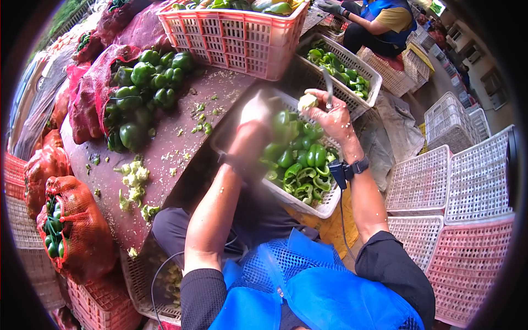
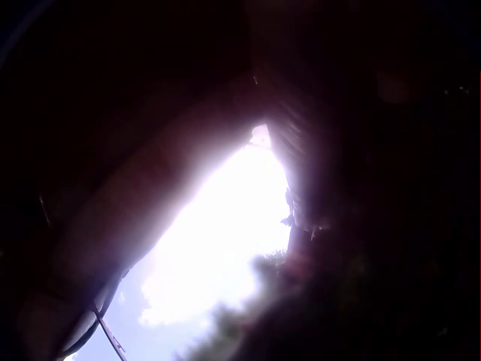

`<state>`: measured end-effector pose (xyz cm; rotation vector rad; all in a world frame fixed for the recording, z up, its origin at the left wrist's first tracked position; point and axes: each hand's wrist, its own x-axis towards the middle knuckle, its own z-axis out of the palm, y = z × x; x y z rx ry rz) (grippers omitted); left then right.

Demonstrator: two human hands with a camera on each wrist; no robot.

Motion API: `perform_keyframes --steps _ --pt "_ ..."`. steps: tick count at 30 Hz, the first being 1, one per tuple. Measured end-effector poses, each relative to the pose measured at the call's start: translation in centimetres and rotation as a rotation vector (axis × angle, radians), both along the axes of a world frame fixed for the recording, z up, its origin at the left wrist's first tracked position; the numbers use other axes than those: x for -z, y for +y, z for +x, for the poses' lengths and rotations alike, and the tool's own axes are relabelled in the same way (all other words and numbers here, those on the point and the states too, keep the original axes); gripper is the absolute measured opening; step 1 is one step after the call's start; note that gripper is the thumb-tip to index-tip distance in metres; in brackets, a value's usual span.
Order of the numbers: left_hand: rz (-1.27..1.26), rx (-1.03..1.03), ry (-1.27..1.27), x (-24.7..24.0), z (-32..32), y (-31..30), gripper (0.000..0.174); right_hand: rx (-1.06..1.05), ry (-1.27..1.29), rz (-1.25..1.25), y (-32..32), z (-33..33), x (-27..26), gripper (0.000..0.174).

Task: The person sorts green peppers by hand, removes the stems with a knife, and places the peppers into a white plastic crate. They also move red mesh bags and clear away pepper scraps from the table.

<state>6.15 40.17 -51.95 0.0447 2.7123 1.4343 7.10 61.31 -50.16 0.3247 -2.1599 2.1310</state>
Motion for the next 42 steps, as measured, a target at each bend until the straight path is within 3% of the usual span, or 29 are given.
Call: perform_keyframes --steps 3,6,7,8,10,11,12,15,23,27,29,30,31,33,35,36,39,41,42 --pt "0.209 -0.02 -0.024 -0.7 -0.1 0.1 0.04 -0.183 0.142 0.43 -0.9 1.1 -1.2 0.04" --pt "-0.524 0.25 0.086 -2.5 0.9 0.9 0.042 -0.236 0.364 0.613 -2.6 0.8 -1.2 0.037" --pt "-0.706 0.392 0.093 -3.8 1.5 1.0 0.039 -0.254 0.425 0.667 -3.0 0.7 -1.1 0.035" --pt "-0.709 0.39 0.089 -4.9 2.5 0.7 0.039 -0.269 0.486 0.722 -3.4 0.7 -1.0 0.033" --pt "0.035 -0.013 -0.263 -6.0 3.9 0.1 0.031 -0.309 0.439 0.614 -4.1 0.8 -1.0 0.03" --pt "0.036 -0.015 -0.263 -4.8 3.5 -0.8 0.031 -0.35 0.391 0.51 -4.4 0.9 -1.1 0.028" --pt "0.09 0.113 -0.097 -2.2 2.8 -2.1 0.028 -0.366 0.381 0.471 -4.8 1.1 -1.3 0.024" --pt "0.072 0.192 -0.032 0.6 2.6 -3.1 0.026 -0.291 0.46 0.549 -5.5 1.4 -0.8 0.022" --pt "0.041 -0.069 -0.159 1.8 1.4 -1.7 0.023 -0.075 0.487 0.616 -7.2 2.8 1.3 0.012" --pt "0.281 -0.173 -0.228 3.9 -0.1 -3.4 0.022 -0.029 0.396 0.352 -6.8 2.6 1.8 0.012" --pt "0.426 -0.173 -0.24 5.7 -0.6 -4.6 0.022 -0.013 0.06 0.022 -5.8 2.9 1.7 0.013" --pt "0.569 -0.101 -0.202 6.6 -0.7 -5.2 0.028 0.034 -0.028 0.047 -5.0 3.2 1.2 0.014" --pt "0.643 -0.095 -0.208 6.8 -0.6 -5.6 0.033 0.044 0.098 0.067 -4.4 2.7 2.3 0.014" --pt "0.792 -0.083 -0.223 7.2 -0.6 -6.4 0.044 0.1 0.113 0.44 -2.6 2.4 3.5 0.014" --pt "0.993 -0.096 -0.456 3.3 0.6 -6.7 0.034 0.177 0.402 0.841 -2.1 2.2 3.7 0.02" --pt "0.289 -0.078 -0.176 3.7 -0.2 -7.6 0.025 0.195 0.316 0.872 -2.4 2.5 3.8 0.025" --pt "0.083 -0.181 -0.186 0.7 1.2 -12.0 0.033 0.1 0.209 1.004 -2.4 2.4 4.9 0.021" --pt "0.5 -0.436 -0.14 -3.4 4.9 -15.3 0.039 0.019 0.159 0.922 -2.7 2.1 5.8 0.02" --pt "0.148 -0.336 0.024 -4.7 6.7 -18.1 0.041 0.004 0.162 0.913 -3.6 1.9 5.7 0.02"
